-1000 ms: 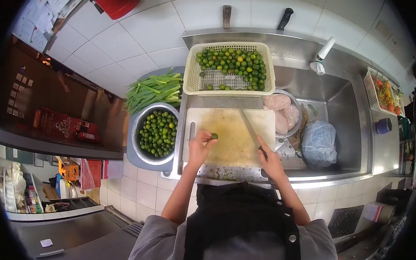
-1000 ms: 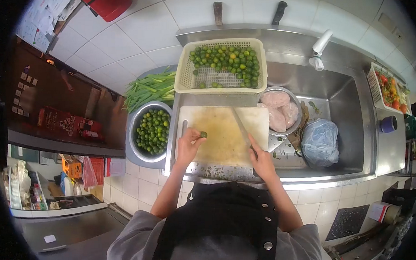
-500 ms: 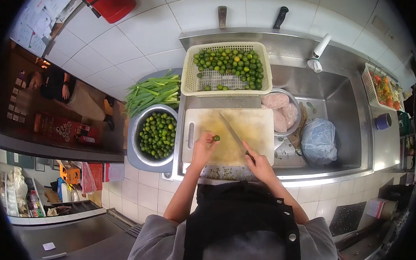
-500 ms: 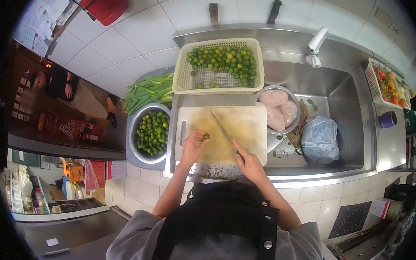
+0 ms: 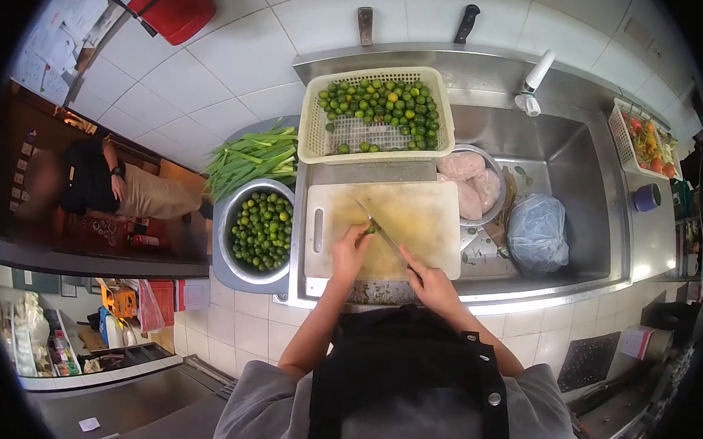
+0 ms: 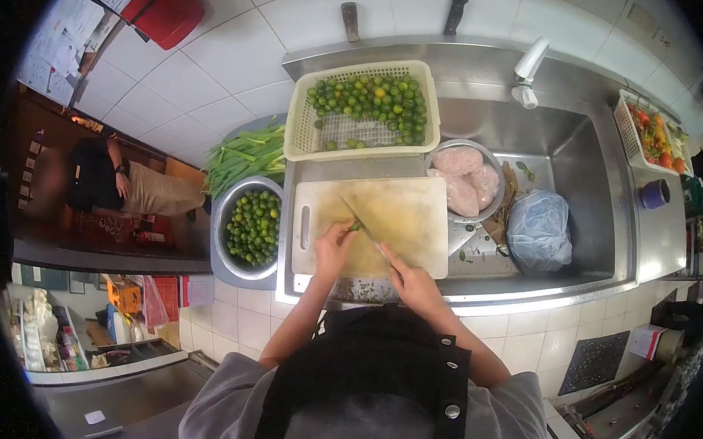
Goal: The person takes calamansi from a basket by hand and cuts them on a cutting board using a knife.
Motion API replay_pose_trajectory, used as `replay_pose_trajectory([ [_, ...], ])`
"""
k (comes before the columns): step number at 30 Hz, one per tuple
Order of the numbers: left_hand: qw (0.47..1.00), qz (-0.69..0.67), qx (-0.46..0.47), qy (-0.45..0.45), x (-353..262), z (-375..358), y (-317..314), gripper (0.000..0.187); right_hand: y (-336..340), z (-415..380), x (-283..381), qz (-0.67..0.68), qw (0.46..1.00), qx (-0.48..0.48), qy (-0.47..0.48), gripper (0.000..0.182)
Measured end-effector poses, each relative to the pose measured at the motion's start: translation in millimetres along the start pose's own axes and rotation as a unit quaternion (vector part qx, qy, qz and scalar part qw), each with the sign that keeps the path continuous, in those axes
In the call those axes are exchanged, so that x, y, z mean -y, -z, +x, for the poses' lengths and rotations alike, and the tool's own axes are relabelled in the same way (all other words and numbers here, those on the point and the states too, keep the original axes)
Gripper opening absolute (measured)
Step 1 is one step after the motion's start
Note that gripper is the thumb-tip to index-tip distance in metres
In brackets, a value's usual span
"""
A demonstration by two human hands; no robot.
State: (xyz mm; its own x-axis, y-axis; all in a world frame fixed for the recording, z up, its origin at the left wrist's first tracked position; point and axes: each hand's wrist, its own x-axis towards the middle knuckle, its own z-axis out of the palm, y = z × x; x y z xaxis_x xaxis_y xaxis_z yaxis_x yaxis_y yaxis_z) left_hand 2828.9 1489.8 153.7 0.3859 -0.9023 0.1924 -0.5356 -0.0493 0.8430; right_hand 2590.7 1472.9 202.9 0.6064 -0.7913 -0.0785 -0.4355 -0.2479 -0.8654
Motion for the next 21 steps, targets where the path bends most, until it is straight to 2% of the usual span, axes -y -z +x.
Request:
replay_pose_trajectory([
  [2,0.998,0.031,-0.018,-0.049,-0.7,1.9,-0.9,0.025,1.7,-2.1,7.2,-0.017,1.000,0.001,-0.006,0.058],
  [12,0.997,0.059,-0.042,-0.036,-9.1,3.3,-3.9,0.022,-5.9,-8.9,5.5,-0.080,0.997,-0.013,0.020,0.062],
  [17,0.992,0.056,-0.057,-0.095,0.6,3.1,-6.9,0.022,-12.9,11.6,2.9,-0.101,0.995,-0.005,0.021,0.062],
  [21,0.996,0.039,-0.057,-0.057,3.1,1.1,-7.5,0.022,-22.6,29.7,-6.2,-0.101,0.994,0.004,0.036,0.063],
])
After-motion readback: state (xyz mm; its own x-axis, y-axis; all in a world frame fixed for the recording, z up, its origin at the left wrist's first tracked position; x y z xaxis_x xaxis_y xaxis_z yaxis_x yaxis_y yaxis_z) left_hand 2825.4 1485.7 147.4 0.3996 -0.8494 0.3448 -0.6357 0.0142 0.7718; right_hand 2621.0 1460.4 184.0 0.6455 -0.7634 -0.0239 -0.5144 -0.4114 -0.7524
